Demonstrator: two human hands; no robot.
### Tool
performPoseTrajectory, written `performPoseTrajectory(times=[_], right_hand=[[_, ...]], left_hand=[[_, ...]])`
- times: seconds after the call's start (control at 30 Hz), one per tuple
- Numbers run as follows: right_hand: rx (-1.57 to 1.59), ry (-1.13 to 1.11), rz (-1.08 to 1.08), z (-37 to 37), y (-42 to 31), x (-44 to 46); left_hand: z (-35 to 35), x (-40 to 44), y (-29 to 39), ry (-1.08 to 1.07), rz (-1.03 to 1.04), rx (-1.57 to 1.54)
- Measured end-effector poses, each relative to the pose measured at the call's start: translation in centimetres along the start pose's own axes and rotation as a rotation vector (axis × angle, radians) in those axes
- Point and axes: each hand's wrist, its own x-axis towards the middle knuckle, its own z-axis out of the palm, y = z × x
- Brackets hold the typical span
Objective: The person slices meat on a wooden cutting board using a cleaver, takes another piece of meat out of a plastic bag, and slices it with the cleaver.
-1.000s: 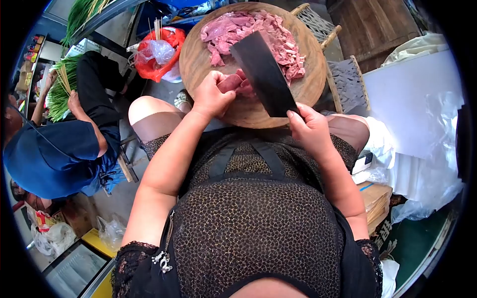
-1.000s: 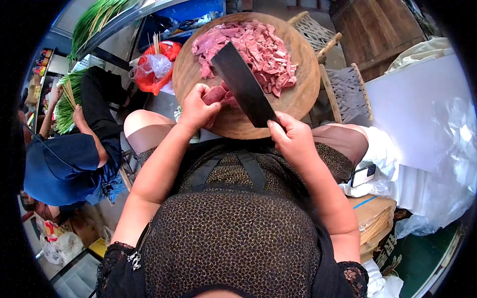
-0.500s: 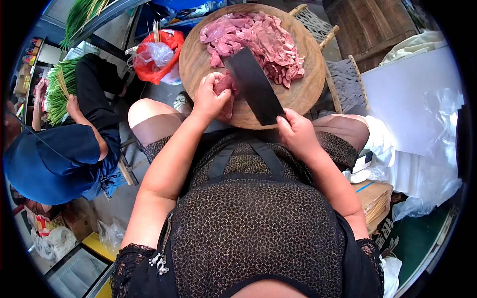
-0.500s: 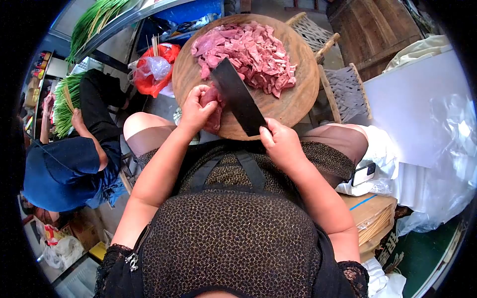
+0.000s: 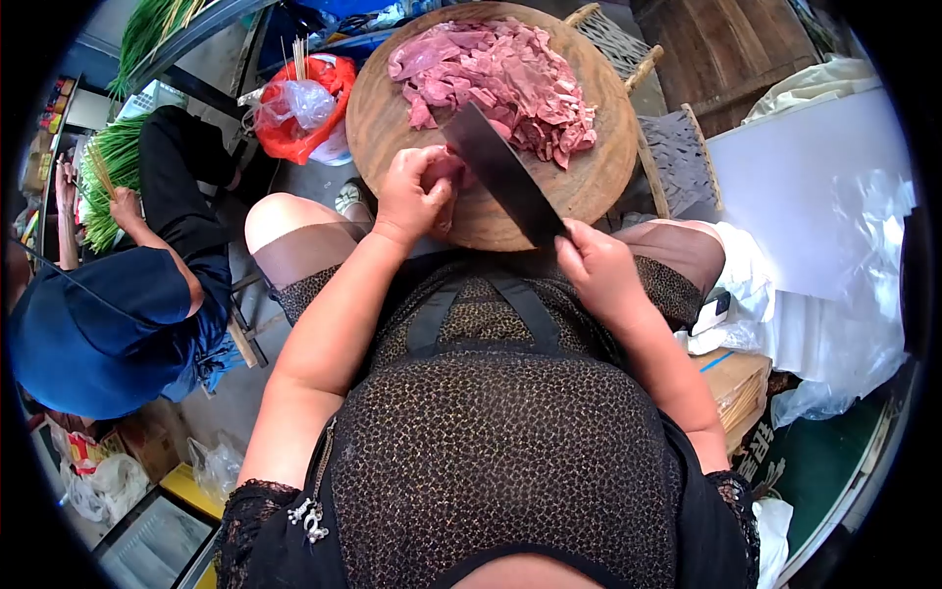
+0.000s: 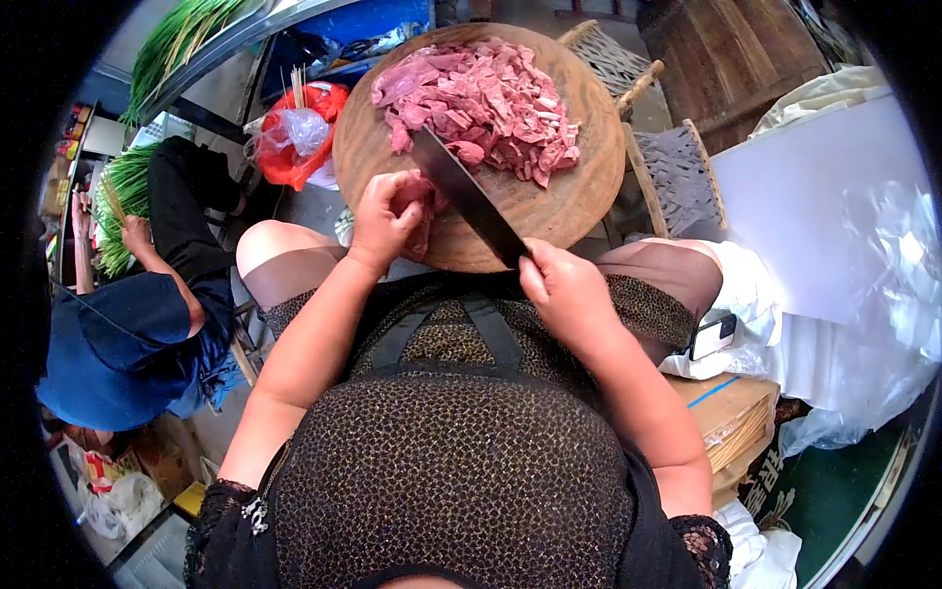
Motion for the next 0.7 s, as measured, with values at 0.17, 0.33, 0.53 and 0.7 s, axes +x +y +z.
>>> performPoseTrajectory(times=[0.17,0.33,0.53,0.7], right_hand=[[0.121,0.018,0.094,3.0,0.4,0.2],[0.195,-0.069,0.144,3.1,0.4,1.5],[-0.13,-0.097,-0.003,1.3,0.2,3.5],[-0.326,-0.028,-0.07,1.0,0.7,4.7]], left_hand=[[0.5,0.2,-1.7,-0.057,-0.387,-0.281],[0.1,1.4,0.9,0.013,-0.695,-0.729],[-0.1,2.1,-0.6,-0.102,-0.908,-0.981],[-0.2,1.8,0.1,-0.039,-0.893,-0.942]])
